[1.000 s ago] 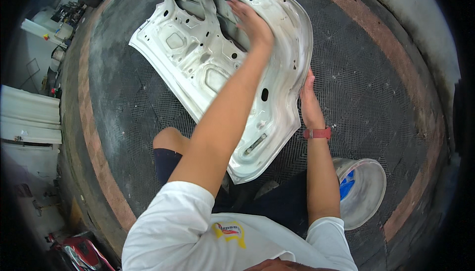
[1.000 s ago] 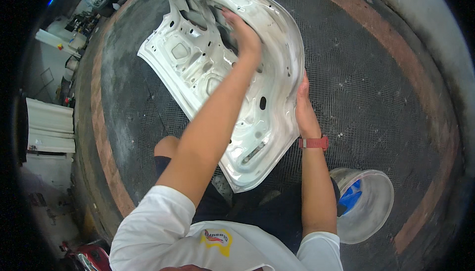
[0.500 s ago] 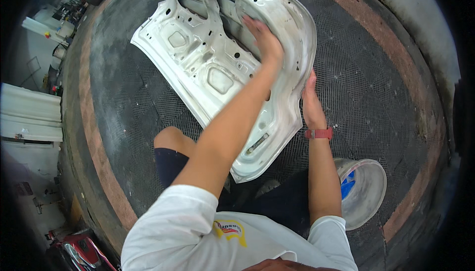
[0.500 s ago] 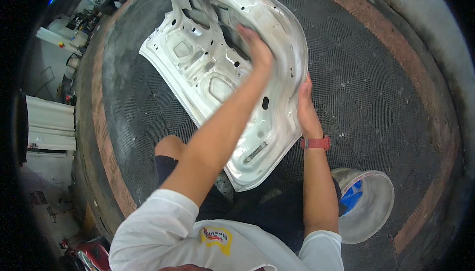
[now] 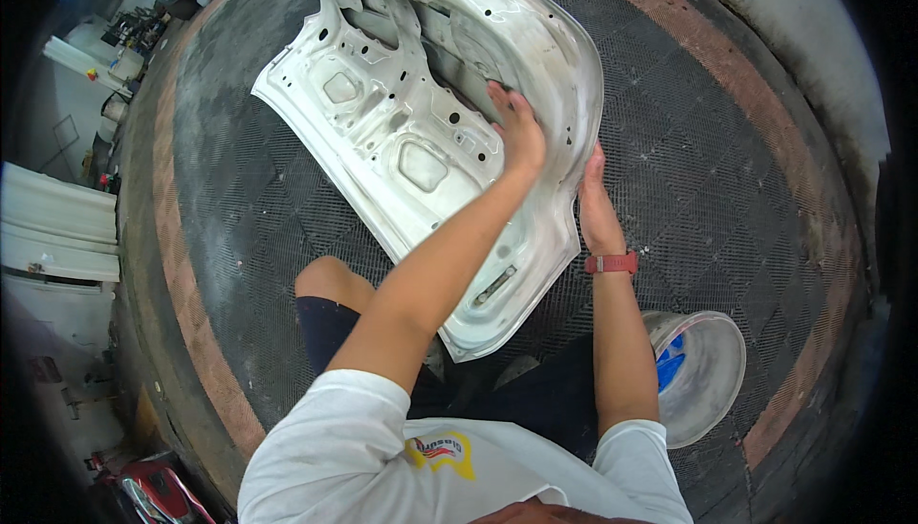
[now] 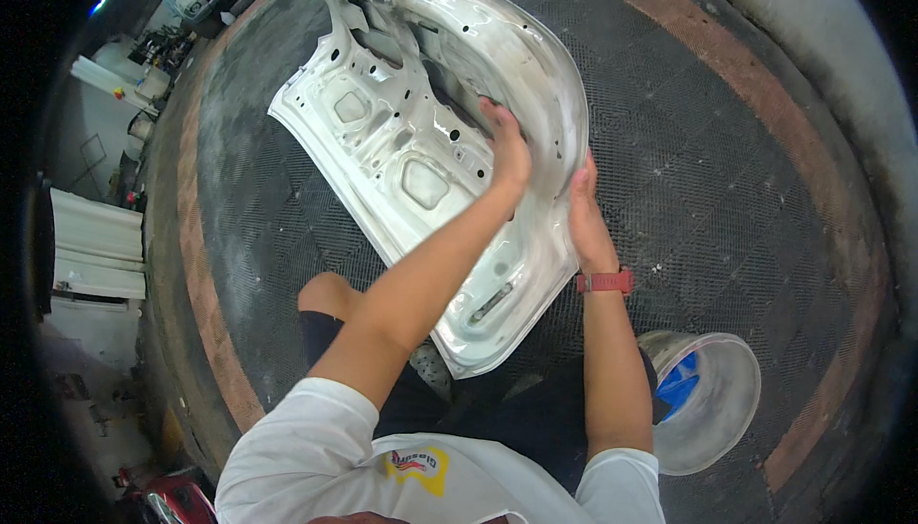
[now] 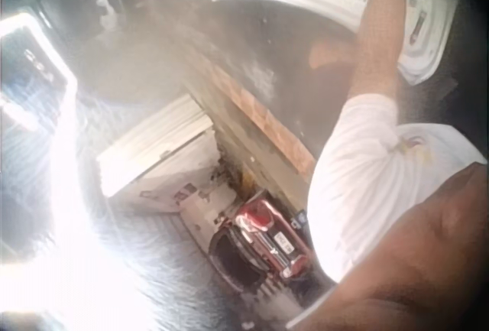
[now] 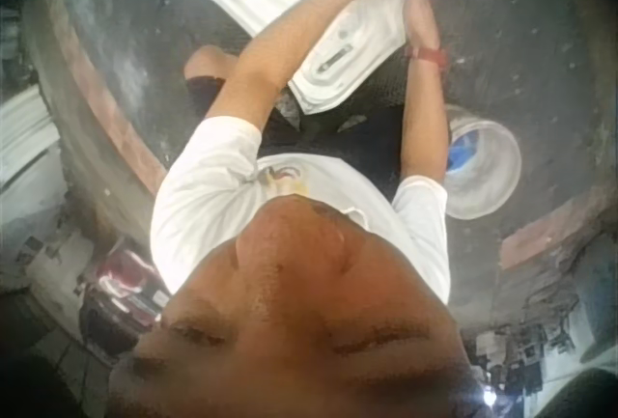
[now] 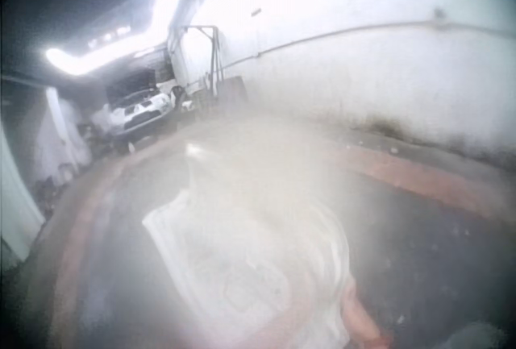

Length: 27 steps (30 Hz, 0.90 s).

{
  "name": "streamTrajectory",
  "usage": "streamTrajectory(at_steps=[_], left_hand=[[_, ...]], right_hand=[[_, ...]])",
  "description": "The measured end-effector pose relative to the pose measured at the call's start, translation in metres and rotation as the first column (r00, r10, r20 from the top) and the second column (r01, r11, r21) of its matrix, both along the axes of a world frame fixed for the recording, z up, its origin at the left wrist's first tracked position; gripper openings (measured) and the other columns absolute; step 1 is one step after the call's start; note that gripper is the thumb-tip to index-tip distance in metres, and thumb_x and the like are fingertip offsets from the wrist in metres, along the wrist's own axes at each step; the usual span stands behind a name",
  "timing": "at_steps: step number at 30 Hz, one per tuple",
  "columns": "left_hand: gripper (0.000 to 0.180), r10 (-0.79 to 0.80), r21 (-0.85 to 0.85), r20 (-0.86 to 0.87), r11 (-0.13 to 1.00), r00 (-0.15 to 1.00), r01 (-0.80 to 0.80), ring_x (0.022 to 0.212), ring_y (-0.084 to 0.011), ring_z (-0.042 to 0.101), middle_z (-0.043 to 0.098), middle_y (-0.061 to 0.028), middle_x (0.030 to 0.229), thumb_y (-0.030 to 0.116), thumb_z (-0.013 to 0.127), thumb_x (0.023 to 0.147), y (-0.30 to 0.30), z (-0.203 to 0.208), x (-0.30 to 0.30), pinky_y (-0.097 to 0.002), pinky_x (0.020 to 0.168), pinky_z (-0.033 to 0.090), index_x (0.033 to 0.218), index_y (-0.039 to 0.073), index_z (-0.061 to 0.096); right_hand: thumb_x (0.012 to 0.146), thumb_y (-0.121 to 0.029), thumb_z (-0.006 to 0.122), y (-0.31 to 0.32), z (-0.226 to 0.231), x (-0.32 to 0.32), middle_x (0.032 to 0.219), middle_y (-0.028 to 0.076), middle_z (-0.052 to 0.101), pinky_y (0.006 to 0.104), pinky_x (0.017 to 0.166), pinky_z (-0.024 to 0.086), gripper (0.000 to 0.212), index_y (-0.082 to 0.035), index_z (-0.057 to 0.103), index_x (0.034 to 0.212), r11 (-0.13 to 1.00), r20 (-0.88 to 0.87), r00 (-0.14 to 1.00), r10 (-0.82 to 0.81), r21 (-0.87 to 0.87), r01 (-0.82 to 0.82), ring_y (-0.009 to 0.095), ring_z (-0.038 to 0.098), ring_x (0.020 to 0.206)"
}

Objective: The person kneels on the floor and scrubs the inner surface of a white car door panel using a dark sponge and water from a nearby bucket. They repeatedly dip the sponge and wipe different areas of the panel, including edges and recessed sections.

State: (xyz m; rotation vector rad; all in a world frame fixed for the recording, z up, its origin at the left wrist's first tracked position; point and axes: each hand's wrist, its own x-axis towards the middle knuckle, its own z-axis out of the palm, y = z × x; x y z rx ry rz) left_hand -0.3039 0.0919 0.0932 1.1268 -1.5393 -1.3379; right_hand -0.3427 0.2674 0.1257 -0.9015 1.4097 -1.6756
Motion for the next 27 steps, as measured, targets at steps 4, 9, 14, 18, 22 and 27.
streamTrajectory(at_steps=[4, 9, 14, 18, 22, 27], left_hand=[[0.090, 0.046, 0.113, -0.236, 0.993, 0.971, -0.019, 0.170, -0.0331, -0.008, -0.006, -0.0166, 0.184, 0.068, 0.010, 0.113, -0.082, 0.029, 0.012, -0.0639, 0.133, -0.002, 0.175, 0.006, -0.005], [0.088, -0.003, -0.286, 0.033, 0.958, 0.999, 0.012, 0.170, -0.0346, -0.007, -0.006, -0.0169, 0.184, 0.066, 0.013, 0.114, 0.001, 0.033, 0.007, -0.0659, 0.132, -0.001, 0.175, 0.006, -0.006], [0.089, -0.005, -0.277, -0.036, 0.961, 0.999, -0.005, 0.170, -0.0339, -0.008, -0.012, -0.0164, 0.184, 0.067, 0.014, 0.114, -0.050, 0.049, 0.008, -0.0666, 0.132, 0.000, 0.175, 0.007, -0.010], [0.091, 0.028, -0.259, -0.173, 0.963, 0.984, -0.073, 0.170, -0.0327, -0.008, -0.011, -0.0157, 0.184, 0.070, 0.013, 0.113, -0.092, 0.032, 0.022, -0.0634, 0.133, -0.001, 0.175, 0.007, -0.009], [0.090, -0.064, -0.227, -0.012, 0.972, 0.998, 0.060, 0.170, -0.0354, -0.009, -0.011, -0.0194, 0.183, 0.068, 0.016, 0.114, 0.021, -0.002, 0.009, -0.0629, 0.133, -0.003, 0.175, 0.006, -0.007], [0.089, -0.144, -0.230, 0.131, 0.958, 0.981, 0.171, 0.170, -0.0379, -0.008, -0.007, -0.0217, 0.183, 0.062, 0.017, 0.116, 0.090, -0.012, 0.028, -0.0624, 0.132, -0.007, 0.174, 0.000, -0.006]], right_hand=[[0.113, -0.071, 0.023, -0.006, 0.004, 0.012, 0.182, 0.013, 0.017, 0.0435, 0.136, 0.012, 0.089, -0.010, 0.012, 0.177, 0.999, 0.005, 0.999, 0.043, -0.009, -0.043, 0.028, 0.015, 0.167], [0.113, -0.070, 0.023, -0.001, -0.001, 0.002, 0.182, 0.013, 0.017, 0.0433, 0.136, 0.013, 0.088, -0.010, 0.012, 0.177, 1.000, 0.003, 1.000, 0.001, -0.001, -0.001, 0.028, 0.016, 0.167], [0.114, -0.070, 0.024, 0.003, 0.002, 0.004, 0.182, 0.013, 0.018, 0.0432, 0.136, 0.013, 0.087, -0.010, 0.012, 0.177, 1.000, 0.053, 0.999, 0.011, -0.020, -0.010, 0.028, 0.016, 0.167], [0.114, -0.069, 0.024, -0.006, 0.009, 0.014, 0.181, 0.013, 0.018, 0.0431, 0.136, 0.014, 0.087, -0.010, 0.012, 0.177, 0.999, 0.086, 0.996, 0.036, -0.036, -0.033, 0.028, 0.017, 0.167], [0.114, -0.069, 0.024, 0.000, -0.006, 0.002, 0.181, 0.013, 0.019, 0.0431, 0.136, 0.016, 0.086, -0.010, 0.013, 0.177, 0.999, 0.004, 0.999, -0.036, -0.026, 0.036, 0.027, 0.018, 0.166], [0.114, -0.068, 0.023, -0.001, -0.005, 0.005, 0.181, 0.013, 0.019, 0.0419, 0.136, 0.013, 0.086, -0.010, 0.013, 0.177, 1.000, 0.071, 0.997, 0.009, -0.014, -0.008, 0.026, 0.017, 0.167]])
